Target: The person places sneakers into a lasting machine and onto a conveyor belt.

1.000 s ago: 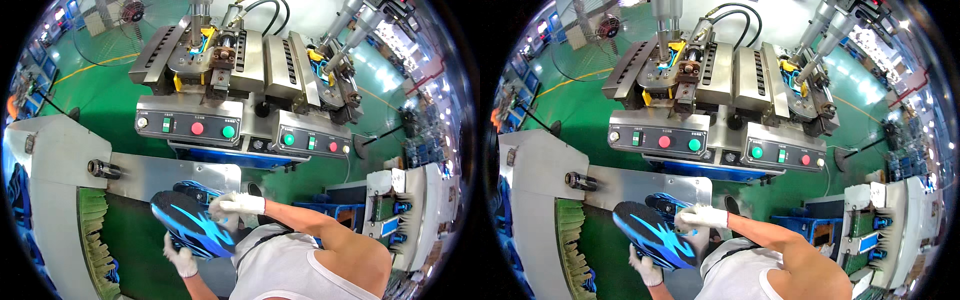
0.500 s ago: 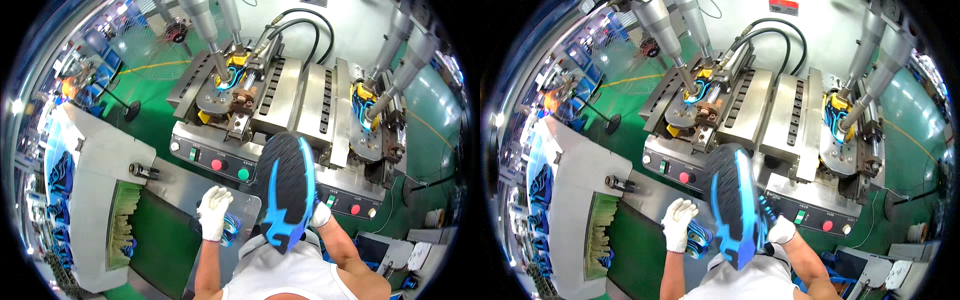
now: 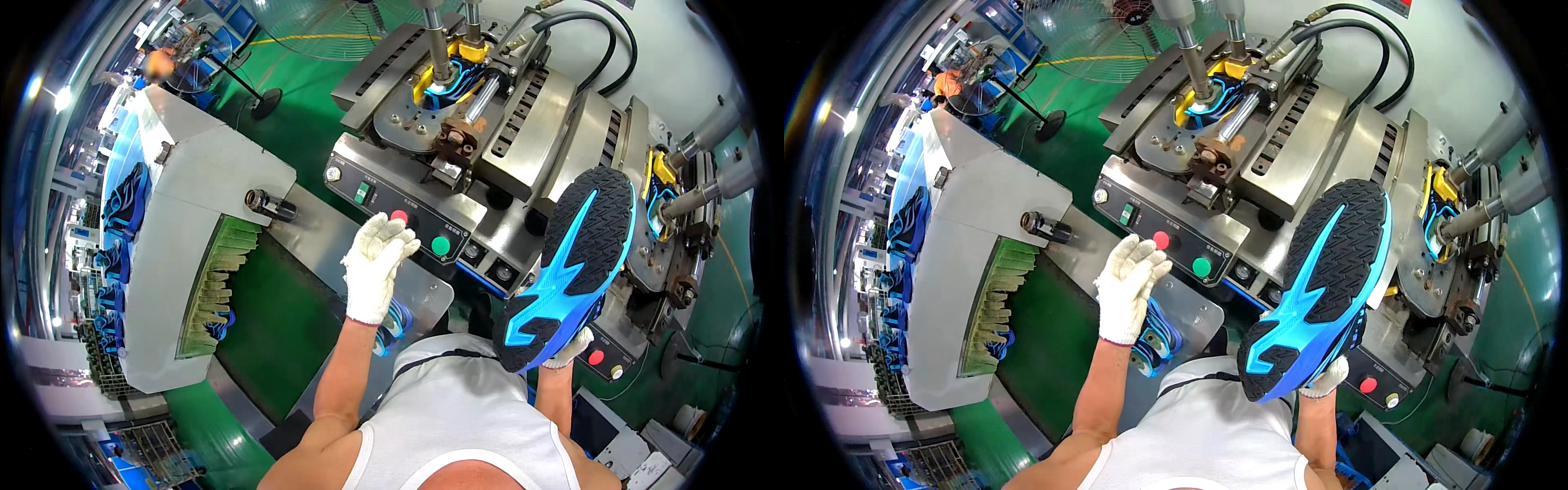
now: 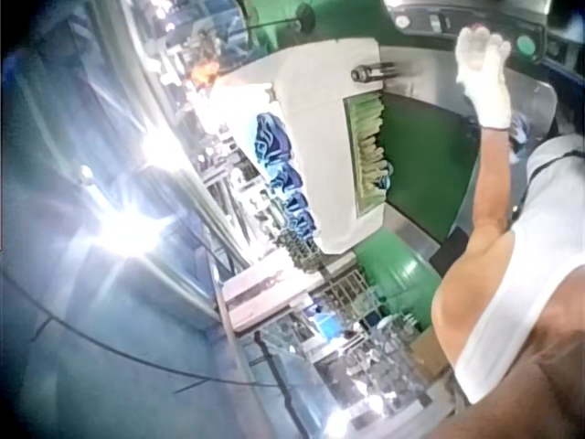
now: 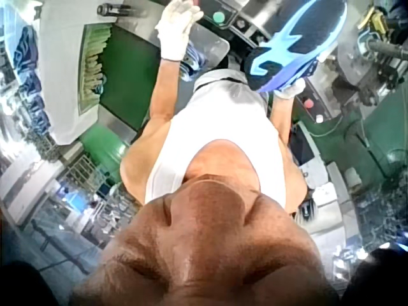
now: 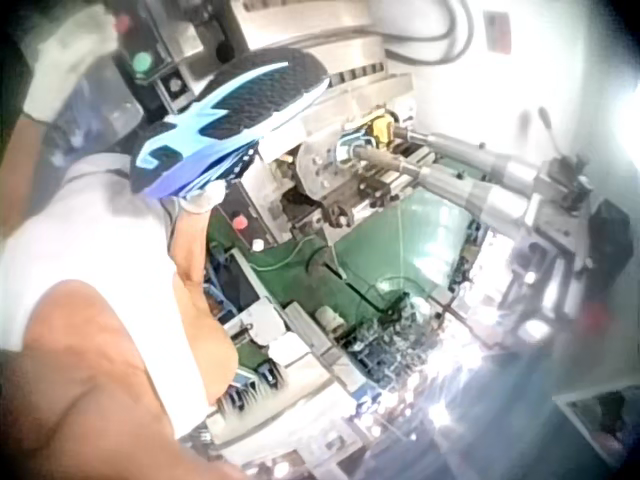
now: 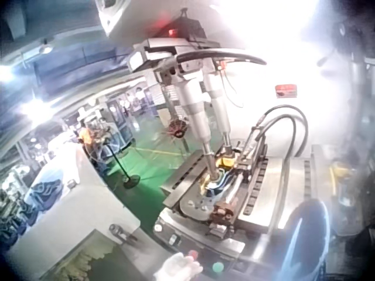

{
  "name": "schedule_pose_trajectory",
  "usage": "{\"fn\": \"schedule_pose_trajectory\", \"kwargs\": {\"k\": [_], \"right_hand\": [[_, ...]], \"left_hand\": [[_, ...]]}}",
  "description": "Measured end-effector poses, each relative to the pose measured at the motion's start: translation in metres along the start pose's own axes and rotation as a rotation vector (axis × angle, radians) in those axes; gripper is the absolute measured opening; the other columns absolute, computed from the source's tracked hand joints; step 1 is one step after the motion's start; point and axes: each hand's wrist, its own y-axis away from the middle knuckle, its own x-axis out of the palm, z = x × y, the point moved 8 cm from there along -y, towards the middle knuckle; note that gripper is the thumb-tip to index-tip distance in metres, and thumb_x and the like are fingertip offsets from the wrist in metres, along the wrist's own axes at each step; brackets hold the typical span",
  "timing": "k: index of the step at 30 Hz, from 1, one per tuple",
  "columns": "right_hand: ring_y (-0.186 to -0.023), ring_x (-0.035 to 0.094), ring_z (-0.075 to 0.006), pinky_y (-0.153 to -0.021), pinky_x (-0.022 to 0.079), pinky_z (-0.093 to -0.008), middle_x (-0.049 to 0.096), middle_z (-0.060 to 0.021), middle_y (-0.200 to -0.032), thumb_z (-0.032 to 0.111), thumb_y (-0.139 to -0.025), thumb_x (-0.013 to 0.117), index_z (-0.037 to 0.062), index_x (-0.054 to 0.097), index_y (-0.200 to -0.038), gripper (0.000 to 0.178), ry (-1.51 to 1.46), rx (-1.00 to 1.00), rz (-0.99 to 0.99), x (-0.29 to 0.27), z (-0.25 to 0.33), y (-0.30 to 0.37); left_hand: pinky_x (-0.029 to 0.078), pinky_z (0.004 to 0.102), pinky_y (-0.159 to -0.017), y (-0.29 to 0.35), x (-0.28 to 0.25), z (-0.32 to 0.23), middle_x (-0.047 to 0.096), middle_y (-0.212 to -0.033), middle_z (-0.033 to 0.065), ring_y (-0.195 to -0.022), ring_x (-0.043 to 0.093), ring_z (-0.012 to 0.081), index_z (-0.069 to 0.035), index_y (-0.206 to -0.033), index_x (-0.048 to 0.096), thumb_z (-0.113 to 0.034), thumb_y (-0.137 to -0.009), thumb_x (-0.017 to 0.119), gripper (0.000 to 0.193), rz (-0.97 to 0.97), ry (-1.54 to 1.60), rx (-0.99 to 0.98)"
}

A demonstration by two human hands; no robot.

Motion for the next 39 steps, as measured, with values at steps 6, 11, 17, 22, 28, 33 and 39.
{"fn": "schedule_pose_trajectory", "kwargs": {"k": [6,11,17,22,28,33,39], "right_hand": [[-0.127,0.059,-0.0389,-0.105,0.053,-0.0549,0.054,-0.0181,-0.145,0.044,-0.085,0.079,0.0091,0.038,-0.157,0.090,-0.223,0.105,0.063,0.083,-0.005,-0.022],[-0.123,0.061,-0.0349,-0.104,0.053,-0.0498,0.055,-0.0182,-0.144,0.042,-0.092,0.067,0.0056,0.039,-0.155,0.078,-0.064,0.122,0.003,0.041,-0.021,-0.020],[-0.114,0.066,-0.0278,-0.100,0.054,-0.0406,0.060,-0.0181,-0.139,0.035,-0.104,0.047,-0.0011,0.042,-0.150,0.059,0.379,-0.017,-0.024,-0.056,-0.046,0.001],[-0.109,0.068,-0.0263,-0.097,0.055,-0.0390,0.063,-0.0171,-0.134,0.030,-0.104,0.047,-0.0016,0.047,-0.144,0.051,0.234,0.071,-0.232,-0.050,-0.041,0.003],[-0.105,0.070,-0.0257,-0.095,0.057,-0.0388,0.066,-0.0157,-0.126,0.025,-0.102,0.053,-0.0008,0.053,-0.136,0.043,0.198,0.140,-0.488,-0.035,-0.011,0.036],[-0.102,0.071,-0.0253,-0.093,0.058,-0.0387,0.068,-0.0145,-0.120,0.020,-0.100,0.058,-0.0001,0.057,-0.130,0.036,0.242,0.180,-0.546,-0.023,0.000,0.026],[-0.098,0.073,-0.0248,-0.090,0.060,-0.0385,0.072,-0.0131,-0.113,0.015,-0.098,0.063,0.0007,0.063,-0.122,0.028,0.268,0.176,-0.482,0.030,-0.002,-0.038]], "left_hand": [[0.062,0.0354,-0.077,-0.008,-0.030,0.004,0.065,-0.098,0.0093,-0.083,0.068,0.0174,-0.001,-0.120,0.053,0.002,-0.097,0.064,0.026,-0.067,-0.193,0.011],[0.059,0.0314,-0.075,-0.060,-0.011,-0.022,0.068,-0.089,0.0095,-0.076,0.068,0.0160,0.001,-0.113,0.060,-0.002,-0.097,0.067,0.018,0.016,-0.485,0.186],[0.049,0.0428,-0.103,-0.170,0.100,-0.029,0.063,-0.125,0.0222,-0.118,0.061,0.0371,-0.001,-0.127,0.062,-0.020,-0.093,0.073,0.041,0.415,-1.304,0.867],[0.040,0.0456,-0.114,-0.307,0.120,0.059,0.052,-0.145,0.0280,-0.135,0.049,0.0438,0.003,-0.145,0.048,-0.034,-0.089,0.074,0.072,0.429,-1.494,0.668],[0.050,0.0524,-0.099,-0.389,0.160,0.103,0.057,-0.132,0.0293,-0.118,0.062,0.0447,-0.004,-0.144,0.045,-0.045,-0.083,0.078,0.081,0.167,-1.866,0.481],[0.051,0.0511,-0.100,-0.412,0.189,0.061,0.063,-0.127,0.0253,-0.117,0.064,0.0432,-0.005,-0.134,0.053,-0.046,-0.076,0.081,0.076,0.377,-1.869,0.355],[0.050,0.0455,-0.103,-0.281,0.149,-0.076,0.064,-0.128,0.0225,-0.119,0.063,0.0387,-0.006,-0.131,0.058,-0.039,-0.075,0.082,0.069,0.243,-1.502,0.637]]}}
